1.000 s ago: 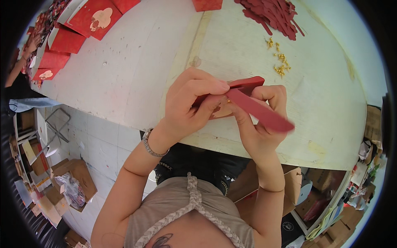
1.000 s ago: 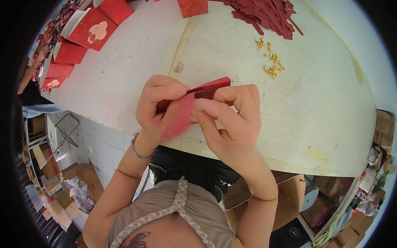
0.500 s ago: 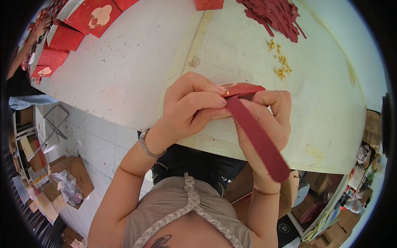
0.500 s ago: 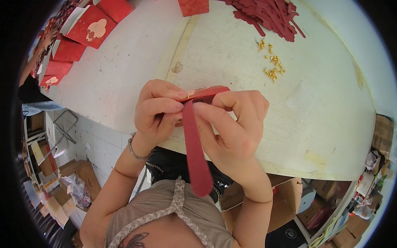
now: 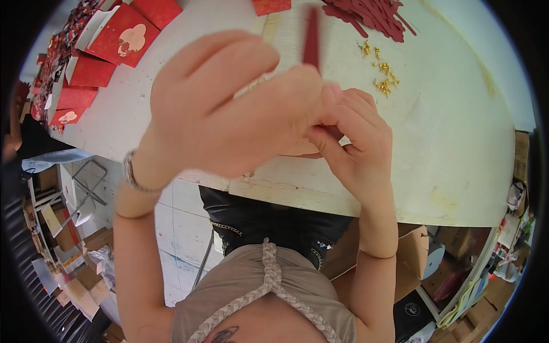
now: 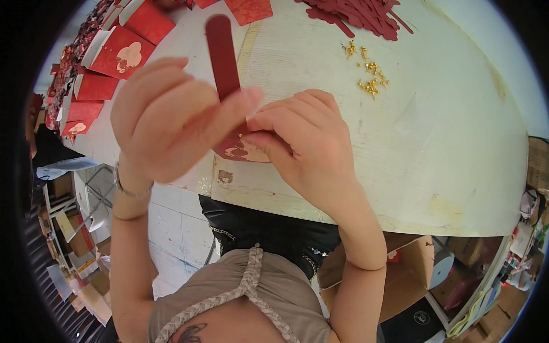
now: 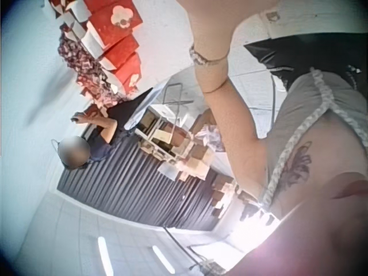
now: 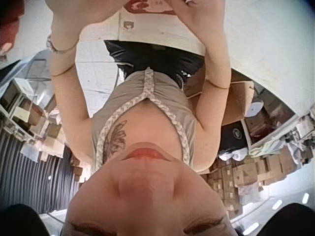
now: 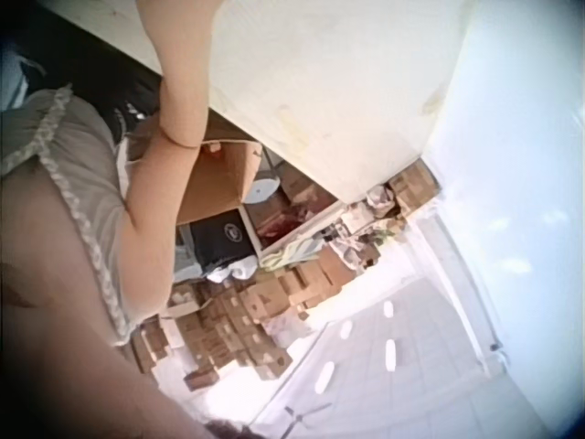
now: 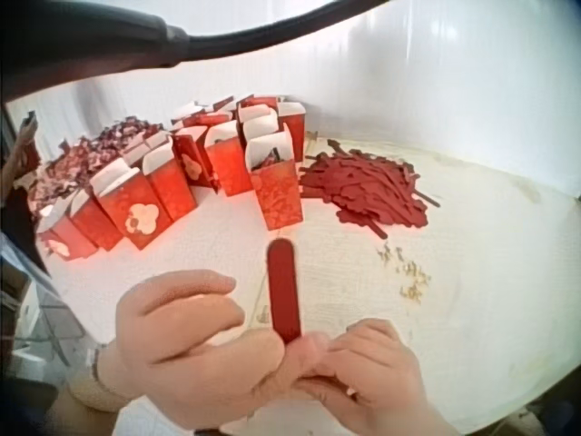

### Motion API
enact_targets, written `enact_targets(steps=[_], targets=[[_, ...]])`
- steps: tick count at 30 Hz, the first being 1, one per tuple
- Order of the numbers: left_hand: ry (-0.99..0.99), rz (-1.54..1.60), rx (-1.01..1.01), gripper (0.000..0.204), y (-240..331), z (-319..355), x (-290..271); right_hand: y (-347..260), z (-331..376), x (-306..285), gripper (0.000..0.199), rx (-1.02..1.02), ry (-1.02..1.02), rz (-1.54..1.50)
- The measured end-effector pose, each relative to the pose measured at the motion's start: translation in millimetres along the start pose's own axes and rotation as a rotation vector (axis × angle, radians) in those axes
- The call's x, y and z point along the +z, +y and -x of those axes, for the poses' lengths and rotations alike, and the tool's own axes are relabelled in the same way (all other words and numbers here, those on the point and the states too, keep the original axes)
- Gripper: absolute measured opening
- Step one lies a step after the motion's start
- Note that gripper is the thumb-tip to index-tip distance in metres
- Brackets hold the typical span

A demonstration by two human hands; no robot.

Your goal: The person repeatedly assembles small red paper gift boxes by folding flaps and inserting a red ribbon through a pre-punched hole. The person fills each box with wrapped candies, closes the lid, and places the finished box on the table. The process is repeated multiple times.

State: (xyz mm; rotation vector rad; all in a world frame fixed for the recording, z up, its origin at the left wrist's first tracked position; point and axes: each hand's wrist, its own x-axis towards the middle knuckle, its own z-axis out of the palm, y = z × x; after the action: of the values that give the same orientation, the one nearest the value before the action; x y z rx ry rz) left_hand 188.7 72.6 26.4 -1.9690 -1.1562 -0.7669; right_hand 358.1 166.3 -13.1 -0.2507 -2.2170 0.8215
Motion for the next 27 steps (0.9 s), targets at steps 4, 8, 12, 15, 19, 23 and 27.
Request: enact_targets(steps=[4, 8, 12, 15, 19, 23, 27], targets=[[-0.147, 0.153, -0.164, 0.033, -12.7, -7.9, 6.7, 0.8, 3.3, -2.4, 0.02, -0.036, -0.008, 0.047], [-0.218, 0.73, -0.883, 0.015, 15.2, 5.1, -5.5, 1.1, 9.2, 1.0, 0.021, -0.089, 0.033, 0.028], [-0.191, 1.006, -1.49, 0.007, 35.4, -3.6, -14.6, 2.8, 13.5, 2.0, 0.02, -0.053, 0.032, 0.003], [-0.201, 0.929, -1.259, 0.012, 35.7, 5.8, -9.3, 0.9, 14.7, -1.4, 0.019, -0.025, 0.016, -0.001], [-0.174, 1.083, -1.196, 0.009, 30.6, 15.7, -12.0, -1.7, 12.1, -1.7, 0.018, 0.025, 0.03, -0.015], [-0.152, 1.049, -1.075, 0.01, 28.8, 22.7, -10.2, -2.8, 11.5, 0.1, 0.018, 0.048, 0.049, -0.016], [-0.167, 0.953, -1.111, 0.011, 32.5, 20.1, -7.4, -3.7, 10.0, 0.4, 0.018, 0.053, 0.05, -0.022]])
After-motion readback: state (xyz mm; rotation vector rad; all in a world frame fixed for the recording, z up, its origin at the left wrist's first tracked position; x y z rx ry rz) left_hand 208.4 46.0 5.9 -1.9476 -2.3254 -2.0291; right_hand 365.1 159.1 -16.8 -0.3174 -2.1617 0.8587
